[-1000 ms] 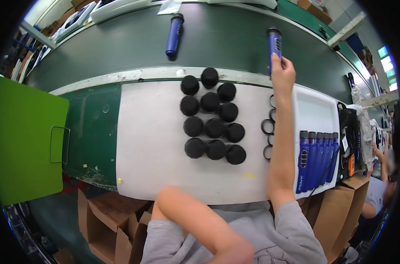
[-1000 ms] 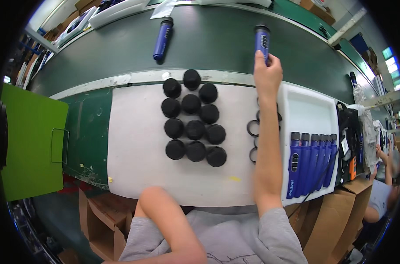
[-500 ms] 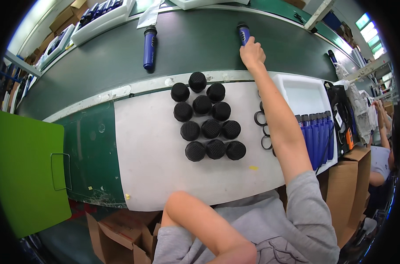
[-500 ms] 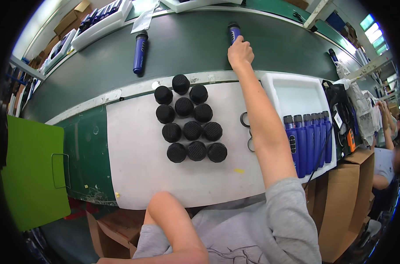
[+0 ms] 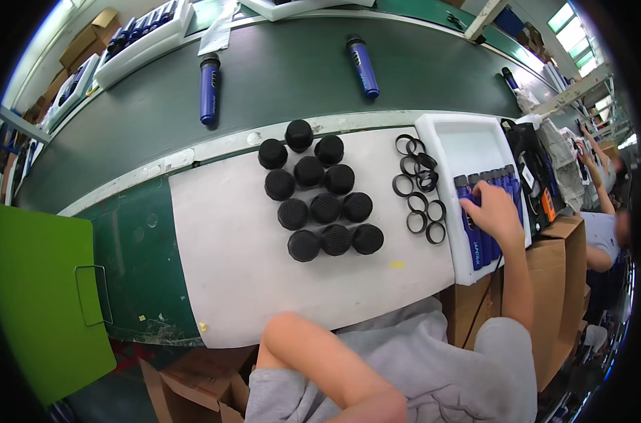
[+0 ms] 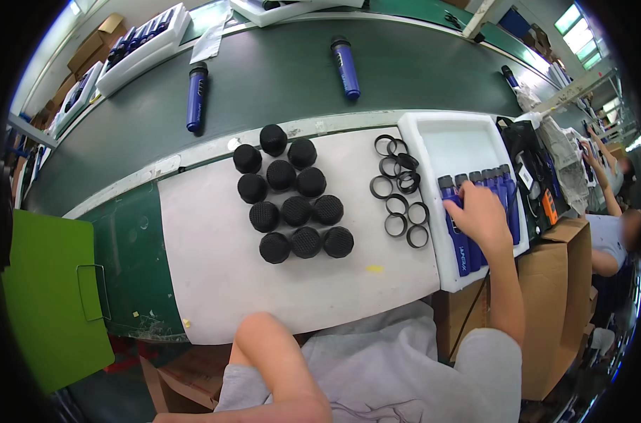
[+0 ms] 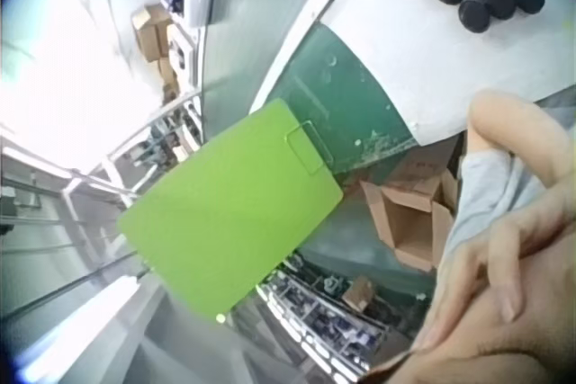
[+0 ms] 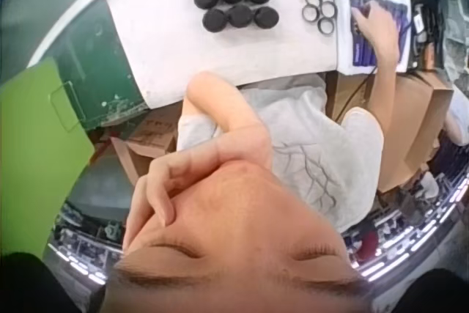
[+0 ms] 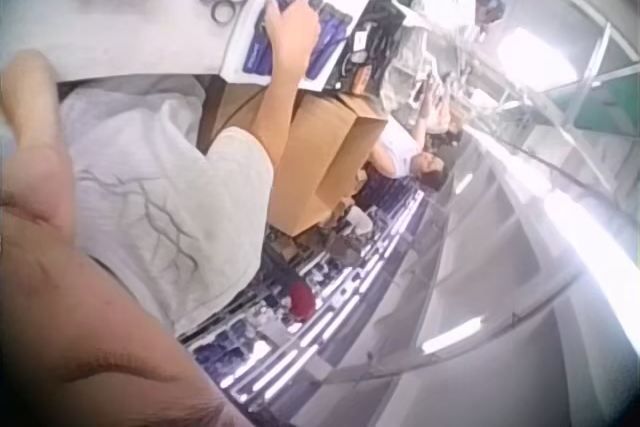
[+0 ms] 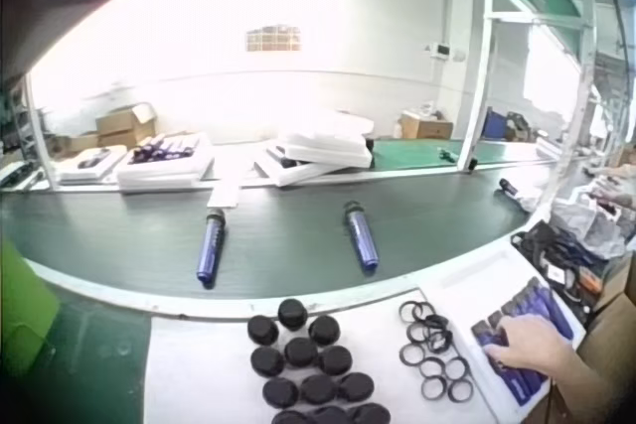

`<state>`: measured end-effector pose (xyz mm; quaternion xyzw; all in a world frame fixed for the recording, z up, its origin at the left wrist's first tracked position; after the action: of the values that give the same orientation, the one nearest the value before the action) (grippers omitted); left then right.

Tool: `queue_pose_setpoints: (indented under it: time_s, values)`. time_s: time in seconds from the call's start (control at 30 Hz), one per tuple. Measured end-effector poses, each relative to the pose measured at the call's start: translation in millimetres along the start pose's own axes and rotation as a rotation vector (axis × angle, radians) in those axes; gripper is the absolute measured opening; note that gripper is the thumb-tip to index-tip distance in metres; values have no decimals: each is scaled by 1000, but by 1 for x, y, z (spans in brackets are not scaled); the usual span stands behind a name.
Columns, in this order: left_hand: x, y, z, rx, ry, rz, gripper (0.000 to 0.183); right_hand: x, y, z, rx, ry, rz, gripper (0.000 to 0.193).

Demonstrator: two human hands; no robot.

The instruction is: The person retrieves black textured caps from a cardboard box and arranges them on a white tray. They then pick up blue cylindrical flashlight bodies and screw the black caps onto them one by one. The person places the assembled flashlights on the green workbench.

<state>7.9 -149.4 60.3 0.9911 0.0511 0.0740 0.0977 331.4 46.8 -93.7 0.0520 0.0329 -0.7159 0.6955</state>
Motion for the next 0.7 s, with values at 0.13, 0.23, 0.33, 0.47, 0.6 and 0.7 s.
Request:
queue_pose_setpoints:
  time_s: [0.13, 0.23, 0.33, 0.47, 0.6, 0.7]
  values:
    - [-5, 2, 4, 28, -145, -76, 29, 22, 2, -2, -184, 132, -71, 41]
    - [-5, 13, 6, 96, -138, -78, 32, 19, 2, -6, -308, 233, -58, 39]
    - [-15, 18, 15, 93, -399, -153, 35, 5, 17, -15, -394, 338, -150, 35]
    - [-22, -2, 10, 125, -718, -303, 40, 1, 31, -16, -417, 282, -213, 36]
    - [5, -45, -19, -176, 109, -316, 52, 2, 31, -27, -391, 197, -163, 44]
    - [-6, -55, -2, 126, -721, 158, 52, -5, 18, -22, -348, 216, -120, 48]
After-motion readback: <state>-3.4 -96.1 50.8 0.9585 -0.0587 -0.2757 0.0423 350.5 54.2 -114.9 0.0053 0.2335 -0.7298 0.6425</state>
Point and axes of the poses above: each hand's wrist, its own x-axis away from the middle knuckle, its own z-axis out of the back of the hand, y = z × x, the point moved 6 cm from there along -x, towards the middle knuckle, and after that the axes turned 15 degrees about y, right-handed, at the moved point
